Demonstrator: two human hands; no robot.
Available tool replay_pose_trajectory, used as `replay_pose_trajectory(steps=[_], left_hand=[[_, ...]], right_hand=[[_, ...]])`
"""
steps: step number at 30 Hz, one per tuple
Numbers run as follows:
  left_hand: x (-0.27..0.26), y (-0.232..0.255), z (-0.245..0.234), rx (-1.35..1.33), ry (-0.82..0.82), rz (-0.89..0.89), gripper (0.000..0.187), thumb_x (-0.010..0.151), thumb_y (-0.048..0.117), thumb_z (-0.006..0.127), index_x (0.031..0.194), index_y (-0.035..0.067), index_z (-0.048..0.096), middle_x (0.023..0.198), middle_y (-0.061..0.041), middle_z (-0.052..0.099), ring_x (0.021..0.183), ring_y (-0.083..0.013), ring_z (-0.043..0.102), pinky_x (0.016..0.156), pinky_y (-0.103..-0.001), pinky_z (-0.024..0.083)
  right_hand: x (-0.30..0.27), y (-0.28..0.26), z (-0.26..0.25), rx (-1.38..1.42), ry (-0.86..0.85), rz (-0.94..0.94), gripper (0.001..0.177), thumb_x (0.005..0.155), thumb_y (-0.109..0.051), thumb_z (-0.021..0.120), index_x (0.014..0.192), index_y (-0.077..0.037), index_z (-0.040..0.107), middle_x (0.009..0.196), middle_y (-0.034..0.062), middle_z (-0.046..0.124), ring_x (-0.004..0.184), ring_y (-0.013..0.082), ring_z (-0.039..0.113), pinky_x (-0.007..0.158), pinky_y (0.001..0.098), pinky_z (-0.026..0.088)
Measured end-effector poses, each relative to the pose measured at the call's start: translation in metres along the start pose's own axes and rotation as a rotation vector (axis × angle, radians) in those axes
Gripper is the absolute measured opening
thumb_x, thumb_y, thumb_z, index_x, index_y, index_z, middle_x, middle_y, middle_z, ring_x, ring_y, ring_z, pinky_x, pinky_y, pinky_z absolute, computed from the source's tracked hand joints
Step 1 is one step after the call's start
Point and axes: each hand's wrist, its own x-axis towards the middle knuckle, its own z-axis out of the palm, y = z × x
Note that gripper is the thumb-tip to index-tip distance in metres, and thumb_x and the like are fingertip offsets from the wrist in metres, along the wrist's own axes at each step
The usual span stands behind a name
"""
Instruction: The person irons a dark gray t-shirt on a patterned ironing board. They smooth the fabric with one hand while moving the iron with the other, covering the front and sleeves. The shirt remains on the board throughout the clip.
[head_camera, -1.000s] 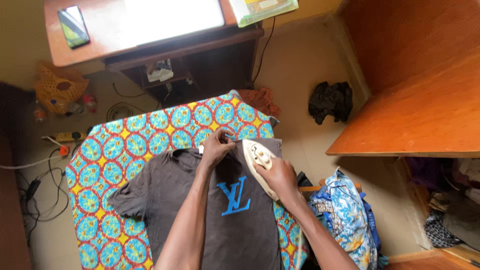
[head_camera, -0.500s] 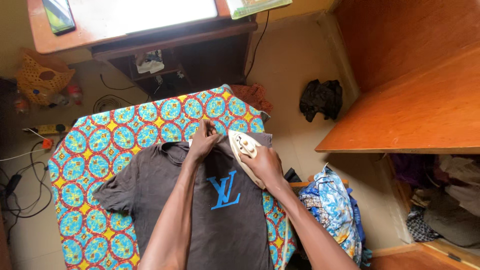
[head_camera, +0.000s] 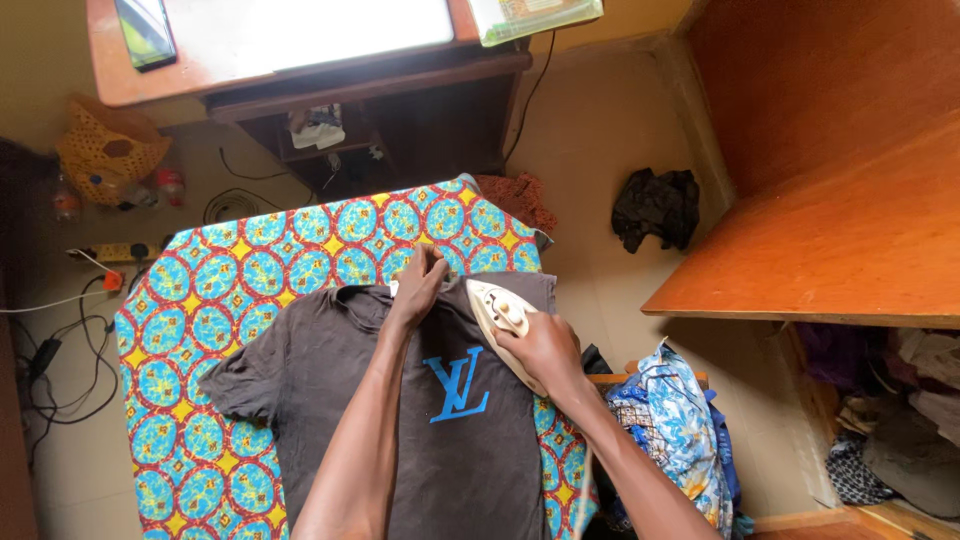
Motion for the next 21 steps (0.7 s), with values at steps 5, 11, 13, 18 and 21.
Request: replay_pose_trajectory(steps=[5,11,13,18,21], left_hand=[[-0.006,0.018,0.001,0.056,-0.049,-0.085,0.029,0.087,0.018,0.070,0.108,0.003,0.057,0.078,-0.001,0.060,0.070,-0.0081,0.054,0.065,-0.026,0.047],[-0.010,0.020,-0.002,0.005,-0.079,-0.073,0.035,0.086,0.014,0.071,0.118,0.003,0.062,0.075,0.002,0.059,0.068,-0.0057,0.053,0.062,-0.023,0.044],[-0.009,0.022,-0.002,0.034,-0.074,-0.036,0.035,0.086,0.017,0.072,0.117,0.004,0.063,0.076,0.003,0.061,0.069,-0.0043,0.056,0.064,-0.022,0.048],[-0.005,0.026,-0.001,0.141,-0.099,0.031,0.037,0.079,0.029,0.084,0.106,0.006,0.072,0.079,0.000,0.061,0.072,-0.0094,0.056,0.065,-0.030,0.048],[-0.010,0.030,-0.001,0.414,-0.128,0.029,0.037,0.074,0.041,0.088,0.099,0.015,0.079,0.086,-0.003,0.061,0.086,-0.0165,0.058,0.083,-0.044,0.040]], right_hand=[[0.034,-0.011,0.002,0.052,0.049,0.132,0.047,0.077,-0.047,0.075,0.096,-0.004,0.077,0.077,0.0211,0.074,0.067,0.0384,0.075,0.064,0.0504,0.058],[0.025,0.007,0.001,-0.045,0.094,0.096,0.051,0.077,-0.051,0.081,0.088,0.000,0.079,0.075,0.0254,0.072,0.068,0.0423,0.071,0.065,0.0521,0.055],[0.011,0.010,-0.003,-0.057,0.109,0.185,0.051,0.078,-0.051,0.080,0.087,0.000,0.078,0.074,0.0240,0.073,0.069,0.0412,0.072,0.066,0.0514,0.056],[0.024,0.013,-0.011,-0.040,0.245,0.226,0.049,0.080,-0.048,0.079,0.088,0.000,0.078,0.078,0.0234,0.073,0.074,0.0425,0.072,0.069,0.0525,0.055],[0.032,0.014,-0.006,-0.014,0.237,0.248,0.050,0.078,-0.048,0.079,0.089,0.000,0.077,0.079,0.0233,0.073,0.075,0.0416,0.073,0.069,0.0517,0.056]])
